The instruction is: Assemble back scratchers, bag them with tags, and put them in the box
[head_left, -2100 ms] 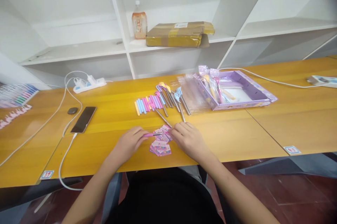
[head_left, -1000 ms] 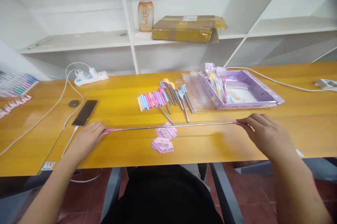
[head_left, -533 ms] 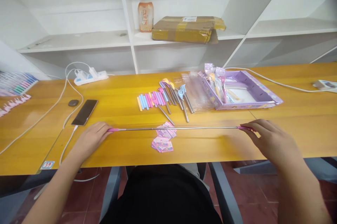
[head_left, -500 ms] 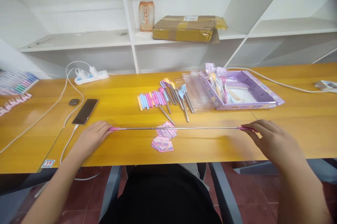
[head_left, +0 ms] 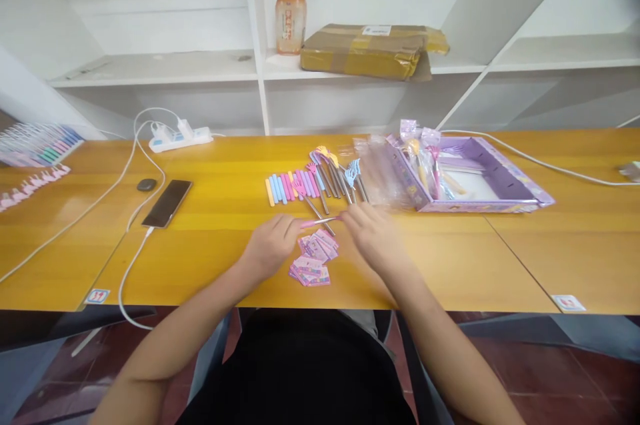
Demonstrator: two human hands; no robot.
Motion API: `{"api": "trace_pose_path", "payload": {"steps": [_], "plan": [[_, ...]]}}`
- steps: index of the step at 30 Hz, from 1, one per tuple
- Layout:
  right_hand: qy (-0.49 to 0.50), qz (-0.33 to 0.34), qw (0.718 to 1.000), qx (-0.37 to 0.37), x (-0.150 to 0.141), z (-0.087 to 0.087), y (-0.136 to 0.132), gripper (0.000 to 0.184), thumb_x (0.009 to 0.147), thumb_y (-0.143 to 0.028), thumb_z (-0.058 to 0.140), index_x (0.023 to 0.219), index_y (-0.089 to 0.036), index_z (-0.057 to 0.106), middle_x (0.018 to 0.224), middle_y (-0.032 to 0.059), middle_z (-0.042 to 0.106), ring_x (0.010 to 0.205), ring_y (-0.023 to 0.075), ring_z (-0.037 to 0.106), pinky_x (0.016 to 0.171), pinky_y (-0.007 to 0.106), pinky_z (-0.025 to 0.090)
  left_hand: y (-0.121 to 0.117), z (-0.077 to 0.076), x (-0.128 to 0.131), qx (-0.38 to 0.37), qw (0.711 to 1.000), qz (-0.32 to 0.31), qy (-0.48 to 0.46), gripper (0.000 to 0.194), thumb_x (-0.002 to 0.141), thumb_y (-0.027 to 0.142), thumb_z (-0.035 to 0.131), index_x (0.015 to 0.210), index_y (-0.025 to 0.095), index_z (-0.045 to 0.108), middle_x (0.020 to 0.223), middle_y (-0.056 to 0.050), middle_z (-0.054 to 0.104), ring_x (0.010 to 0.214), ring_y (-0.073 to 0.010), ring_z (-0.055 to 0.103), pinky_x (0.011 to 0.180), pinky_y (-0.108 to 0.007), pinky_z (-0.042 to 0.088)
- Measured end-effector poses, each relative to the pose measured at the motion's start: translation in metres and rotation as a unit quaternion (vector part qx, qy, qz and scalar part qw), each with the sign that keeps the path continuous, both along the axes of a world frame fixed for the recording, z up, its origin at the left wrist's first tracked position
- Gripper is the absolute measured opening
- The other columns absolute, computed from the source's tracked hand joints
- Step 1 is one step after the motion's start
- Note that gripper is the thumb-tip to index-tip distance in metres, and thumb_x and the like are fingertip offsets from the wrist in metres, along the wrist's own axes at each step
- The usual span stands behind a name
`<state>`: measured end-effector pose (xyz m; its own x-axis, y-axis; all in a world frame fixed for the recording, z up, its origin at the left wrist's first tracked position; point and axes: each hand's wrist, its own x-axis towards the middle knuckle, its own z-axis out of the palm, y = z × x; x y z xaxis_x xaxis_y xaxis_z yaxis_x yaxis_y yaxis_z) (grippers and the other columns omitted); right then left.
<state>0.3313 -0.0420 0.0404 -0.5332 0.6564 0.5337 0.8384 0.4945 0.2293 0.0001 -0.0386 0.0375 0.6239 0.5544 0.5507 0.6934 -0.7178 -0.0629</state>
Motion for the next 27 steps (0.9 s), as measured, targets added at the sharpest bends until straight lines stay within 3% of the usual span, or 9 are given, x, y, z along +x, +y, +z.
{"api": "trace_pose_path", "payload": {"steps": [2,4,7,10,12,14,18,21,27], "plan": [[0.007,0.008,1.000,0.014,-0.036,0.007,0.007,0.021,0.110,-0.015,0.056,0.097,-0.019,0.071,0.088,0.0074,0.067,0.085,0.0245,0.052,0.077,0.037,0.036,0.003,0.002,0.023,-0.013,1.000,0.013,-0.007,0.018,0.113,0.019,0.050,0.115,0.018,0.068,0.096,-0.010,0.071,0.090,-0.0256,0.069,0.078,-0.038,0.054],[0.012,0.014,0.999,0.029,-0.048,0.014,0.011,0.023,0.111,-0.018,0.055,0.095,-0.019,0.071,0.088,0.0075,0.067,0.086,0.0245,0.052,0.078,0.037,0.035,0.010,0.003,0.027,-0.033,0.999,0.028,-0.009,0.018,0.114,0.022,0.049,0.111,0.017,0.066,0.096,-0.010,0.070,0.091,-0.0255,0.068,0.079,-0.038,0.054],[0.006,0.029,1.000,-0.004,-0.042,0.026,0.023,0.023,0.111,-0.018,0.055,0.095,-0.019,0.071,0.090,0.0084,0.069,0.088,0.0248,0.054,0.077,0.037,0.035,0.027,-0.001,0.018,-0.123,0.992,0.041,-0.010,0.022,0.116,0.030,0.047,0.108,0.018,0.064,0.099,-0.009,0.068,0.090,-0.0248,0.068,0.076,-0.036,0.052],[0.046,0.053,0.992,-0.103,-0.024,0.033,0.050,0.022,0.111,-0.029,0.060,0.096,-0.020,0.073,0.093,0.0078,0.072,0.089,0.0234,0.062,0.078,0.035,0.039,0.047,-0.014,0.010,-0.259,0.964,0.035,-0.058,0.023,0.116,0.034,0.049,0.106,0.019,0.064,0.101,-0.008,0.068,0.087,-0.0235,0.067,0.076,-0.035,0.051],[0.105,-0.003,0.983,-0.151,-0.008,0.033,0.073,0.028,0.112,-0.038,0.057,0.099,-0.020,0.074,0.097,0.0085,0.074,0.090,0.0234,0.066,0.079,0.034,0.042,0.058,-0.022,0.009,-0.297,0.949,0.037,-0.094,0.022,0.115,0.033,0.050,0.105,0.019,0.064,0.102,-0.008,0.068,0.087,-0.0231,0.067,0.079,-0.036,0.052],[0.147,-0.140,0.965,-0.166,0.011,0.028,0.093,0.036,0.113,-0.038,0.048,0.104,-0.017,0.076,0.106,0.0139,0.075,0.095,0.0267,0.069,0.081,0.035,0.046,0.067,-0.029,0.008,-0.297,0.946,0.045,-0.122,0.019,0.114,0.030,0.050,0.107,0.019,0.063,0.104,-0.008,0.069,0.090,-0.0231,0.067,0.082,-0.037,0.052],[0.157,-0.371,0.894,-0.195,0.044,0.002,0.115,0.042,0.107,-0.023,0.041,0.124,-0.001,0.072,0.129,0.0324,0.069,0.110,0.0372,0.070,0.090,0.045,0.051,0.070,-0.041,0.005,-0.297,0.936,0.058,-0.181,0.014,0.112,0.026,0.051,0.116,0.019,0.063,0.109,-0.009,0.069,0.096,-0.0224,0.066,0.088,-0.036,0.052],[0.163,-0.423,0.866,-0.211,0.054,-0.019,0.120,0.045,0.104,-0.020,0.042,0.135,0.004,0.065,0.135,0.0375,0.065,0.112,0.0394,0.071,0.092,0.048,0.053,0.065,-0.047,0.003,-0.311,0.927,0.051,-0.201,0.015,0.111,0.029,0.052,0.115,0.020,0.064,0.105,-0.007,0.069,0.093,-0.0209,0.064,0.086,-0.034,0.051],[0.145,-0.422,0.866,-0.228,0.063,-0.035,0.123,0.043,0.104,-0.028,0.048,0.127,-0.003,0.074,0.125,0.0305,0.073,0.106,0.0348,0.074,0.090,0.043,0.054,0.059,-0.042,0.000,-0.345,0.909,0.043,-0.229,0.017,0.111,0.033,0.053,0.114,0.021,0.065,0.104,-0.006,0.070,0.090,-0.0203,0.063,0.084,-0.032,0.050]]}}
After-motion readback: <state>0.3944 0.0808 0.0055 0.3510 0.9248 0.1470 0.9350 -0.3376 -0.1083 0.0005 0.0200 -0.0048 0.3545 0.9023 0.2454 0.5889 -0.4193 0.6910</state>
